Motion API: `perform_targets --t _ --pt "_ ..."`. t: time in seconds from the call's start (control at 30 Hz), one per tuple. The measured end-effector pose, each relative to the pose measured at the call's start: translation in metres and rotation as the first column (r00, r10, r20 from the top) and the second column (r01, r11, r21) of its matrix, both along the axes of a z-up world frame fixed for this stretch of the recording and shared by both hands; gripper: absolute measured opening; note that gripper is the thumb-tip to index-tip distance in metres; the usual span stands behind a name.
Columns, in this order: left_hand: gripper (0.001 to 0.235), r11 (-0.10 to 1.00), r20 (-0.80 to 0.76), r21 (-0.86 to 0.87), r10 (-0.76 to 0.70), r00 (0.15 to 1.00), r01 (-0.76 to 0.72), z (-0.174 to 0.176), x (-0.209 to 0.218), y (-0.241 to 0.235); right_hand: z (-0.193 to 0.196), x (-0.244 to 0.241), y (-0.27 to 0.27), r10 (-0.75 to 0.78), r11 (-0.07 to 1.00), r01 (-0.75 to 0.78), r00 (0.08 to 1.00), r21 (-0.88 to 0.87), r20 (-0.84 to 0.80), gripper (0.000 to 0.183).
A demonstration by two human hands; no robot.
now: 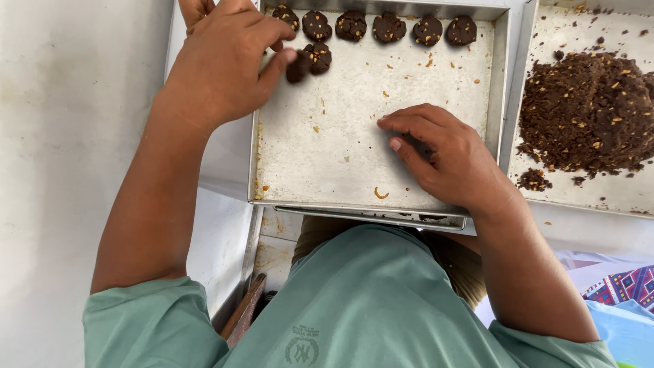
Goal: The person repeatedly scoops a crumbly brown mixture from a tray, rolls it into small balls between their palms, and places the finished balls in a second tray. The process is repeated multiple times throughout the clip.
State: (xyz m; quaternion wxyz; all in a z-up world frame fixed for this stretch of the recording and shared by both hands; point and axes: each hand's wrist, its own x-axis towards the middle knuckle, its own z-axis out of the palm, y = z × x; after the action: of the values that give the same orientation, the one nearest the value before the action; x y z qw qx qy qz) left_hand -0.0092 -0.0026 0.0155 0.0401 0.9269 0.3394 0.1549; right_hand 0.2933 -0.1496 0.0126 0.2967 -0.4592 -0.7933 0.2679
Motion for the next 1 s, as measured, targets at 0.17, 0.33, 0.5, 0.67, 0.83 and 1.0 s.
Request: perform_targets --t 0.17,0.33,0.5,0.67,0.83,1.0 --pt "0.041 0.998 -0.115 -0.058 0.010 0.993 -0.017 -0.008 0.006 -0.003 -0.002 0.000 0.000 -0.008 1.000 0.008 1.000 -0.008 0.007 0.024" --pt "0.042 1.000 -0.146 -0.003 0.011 0.989 -0.012 -0.016 0.009 -0.001 -0.001 0.000 -0.001 -0.015 1.000 0.016 1.000 -0.020 0.010 0.024" --pt "0.010 0.978 -0.121 0.202 -0.021 0.992 0.045 -0.010 0.002 -0.001 -0.002 0.000 -0.001 -0.006 1.000 0.006 1.000 0.007 0.005 0.023" --pt "0.002 0.951 -0.241 0.297 -0.008 0.970 0.082 -0.012 -0.001 -0.010 -0.001 0.000 -0.001 -0.002 1.000 0.002 1.000 -0.004 0.004 0.024" --pt "0.023 0.912 -0.282 0.405 0.051 0.958 0.070 -0.022 0.000 -0.010 -0.001 0.000 -0.002 -0.017 1.000 0.017 1.000 -0.009 0.005 0.024" --pt "0.013 0.898 -0.238 0.439 0.101 0.966 0.015 -0.016 0.007 -0.018 -0.004 0.001 -0.003 -0.010 0.998 0.006 0.999 0.068 0.052 0.022"
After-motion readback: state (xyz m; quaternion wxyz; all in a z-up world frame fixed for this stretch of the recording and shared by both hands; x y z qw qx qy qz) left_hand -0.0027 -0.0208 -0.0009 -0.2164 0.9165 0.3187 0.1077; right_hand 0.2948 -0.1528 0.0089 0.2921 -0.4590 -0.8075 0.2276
